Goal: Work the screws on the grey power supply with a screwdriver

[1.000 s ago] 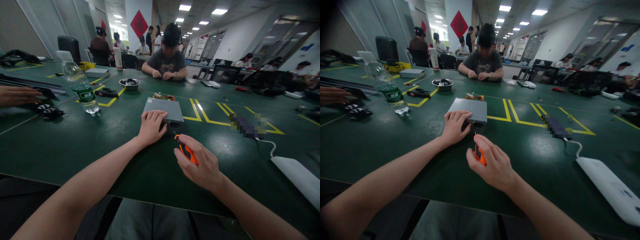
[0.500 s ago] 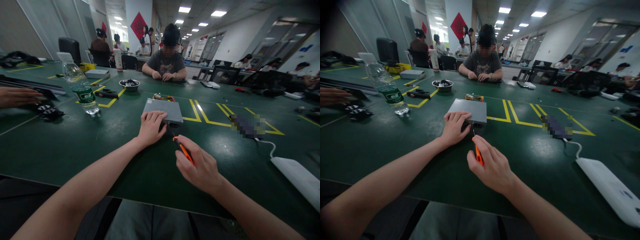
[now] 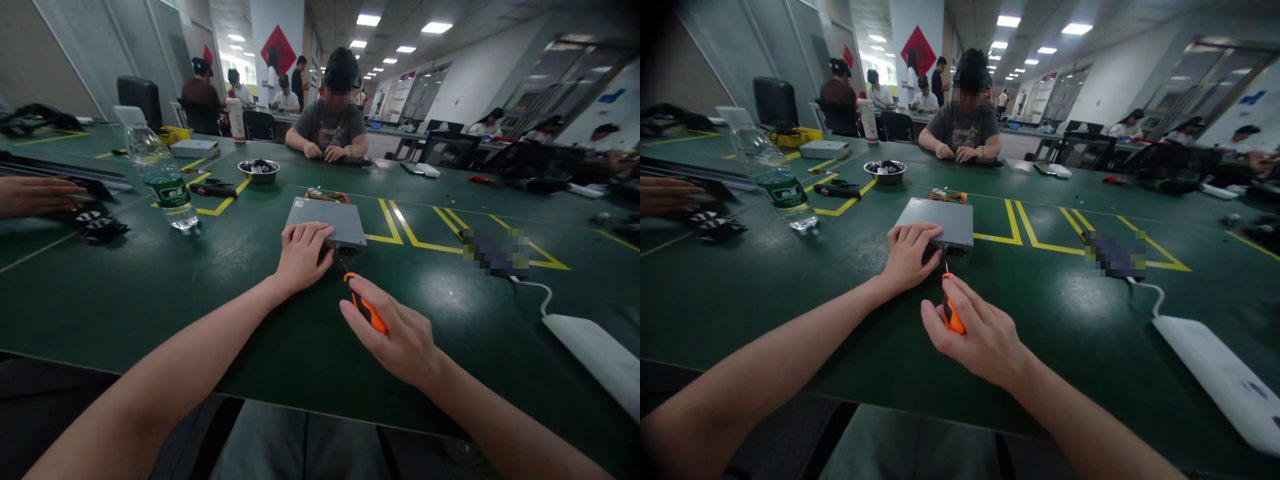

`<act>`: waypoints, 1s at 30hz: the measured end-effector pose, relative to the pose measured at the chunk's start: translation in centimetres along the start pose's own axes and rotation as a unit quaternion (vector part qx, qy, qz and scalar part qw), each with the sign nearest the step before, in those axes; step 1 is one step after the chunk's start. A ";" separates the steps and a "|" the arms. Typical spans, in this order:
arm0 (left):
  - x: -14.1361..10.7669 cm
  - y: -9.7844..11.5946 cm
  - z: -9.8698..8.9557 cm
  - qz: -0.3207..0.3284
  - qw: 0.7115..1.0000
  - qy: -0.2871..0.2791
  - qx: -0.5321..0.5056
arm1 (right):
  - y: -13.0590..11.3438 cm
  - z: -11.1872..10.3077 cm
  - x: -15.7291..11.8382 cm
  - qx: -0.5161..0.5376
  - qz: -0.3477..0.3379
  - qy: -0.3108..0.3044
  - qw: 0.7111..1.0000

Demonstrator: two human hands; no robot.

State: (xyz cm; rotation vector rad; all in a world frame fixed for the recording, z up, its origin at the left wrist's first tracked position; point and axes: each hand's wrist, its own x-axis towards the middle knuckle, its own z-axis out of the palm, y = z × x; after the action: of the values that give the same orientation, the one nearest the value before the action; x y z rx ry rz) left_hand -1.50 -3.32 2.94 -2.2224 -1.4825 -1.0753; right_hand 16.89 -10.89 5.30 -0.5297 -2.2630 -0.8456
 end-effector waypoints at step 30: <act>0.0 0.0 0.0 0.000 1.000 0.003 0.002 | 0.1 0.0 0.2 -0.020 0.025 0.001 1.000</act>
State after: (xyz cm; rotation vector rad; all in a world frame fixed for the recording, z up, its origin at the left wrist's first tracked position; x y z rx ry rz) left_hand -1.53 -3.29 2.95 -2.2152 -1.4808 -1.0771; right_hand 16.82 -10.78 5.53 -0.5993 -2.2255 -0.8672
